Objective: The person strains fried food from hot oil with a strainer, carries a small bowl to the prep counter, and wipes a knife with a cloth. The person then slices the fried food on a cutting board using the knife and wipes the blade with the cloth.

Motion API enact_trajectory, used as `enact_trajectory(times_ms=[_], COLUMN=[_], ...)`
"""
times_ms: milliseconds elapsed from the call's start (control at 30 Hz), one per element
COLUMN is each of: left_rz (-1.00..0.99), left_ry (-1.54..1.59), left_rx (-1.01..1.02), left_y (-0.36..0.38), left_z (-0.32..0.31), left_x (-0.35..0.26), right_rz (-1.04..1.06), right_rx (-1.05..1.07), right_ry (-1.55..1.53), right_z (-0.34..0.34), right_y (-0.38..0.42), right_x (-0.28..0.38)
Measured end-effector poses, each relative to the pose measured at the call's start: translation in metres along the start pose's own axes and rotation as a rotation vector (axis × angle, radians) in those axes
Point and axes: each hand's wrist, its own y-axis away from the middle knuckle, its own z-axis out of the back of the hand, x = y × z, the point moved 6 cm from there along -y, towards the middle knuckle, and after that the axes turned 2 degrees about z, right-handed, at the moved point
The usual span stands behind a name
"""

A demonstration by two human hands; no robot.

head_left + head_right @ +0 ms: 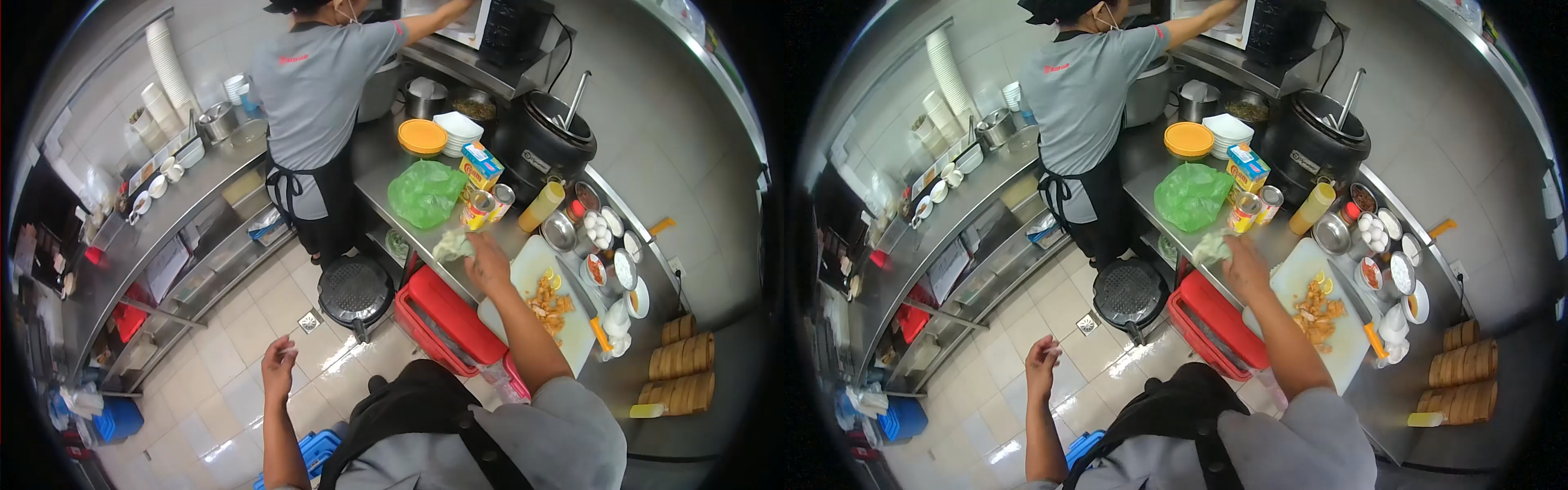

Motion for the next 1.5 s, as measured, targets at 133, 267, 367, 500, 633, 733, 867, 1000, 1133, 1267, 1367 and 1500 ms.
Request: enact_trajectory(times_ms=[133,267,367,500,633,733,867,1000,1133,1267,1367,1500], left_rz=[0.213,0.157,0.055,0.102,0.187,0.337,0.444,0.382,0.388,0.318,0.288,0.272], left_ry=[-0.108,-0.201,-0.274,-0.274,-0.150,0.192,0.457,0.406,0.208,0.042,-0.147,-0.354], left_rx=[-0.050,0.078,0.156,0.300,0.342,0.429,0.575,0.613,0.843,1.013,1.237,1.576], left_y=[-0.012,-0.045,-0.080,-0.123,-0.164,-0.203,-0.267,-0.269,-0.286,-0.288,-0.251,-0.193], left_z=[0.027,0.001,-0.034,-0.080,-0.147,-0.204,-0.236,-0.242,-0.251,-0.304,-0.336,-0.356], left_x=[0.043,0.025,-0.005,-0.027,-0.043,-0.057,-0.019,-0.063,-0.052,-0.038,-0.024,-0.055], right_rz=[-0.131,-0.023,-0.158,-0.386,-0.084,0.048,-0.007,-0.301,-0.373,-0.432,-0.608,-0.944], right_rx=[0.061,0.012,-0.083,0.238,-0.047,0.127,0.460,-0.062,-0.024,-0.147,-0.353,-0.619], right_ry=[0.174,0.084,0.225,0.215,-0.067,-0.423,-0.475,-0.410,-0.475,-0.503,-0.312,-0.608], right_z=[-0.042,-0.066,-0.090,-0.205,-0.197,-0.200,-0.203,-0.162,-0.164,-0.200,-0.186,-0.182], right_y=[-0.046,-0.124,-0.169,-0.165,-0.128,-0.113,-0.108,-0.103,-0.077,-0.028,0.010,0.107], right_x=[-0.042,-0.007,-0.017,-0.059,0.006,0.060,0.107,0.093,0.083,0.094,0.101,0.051])
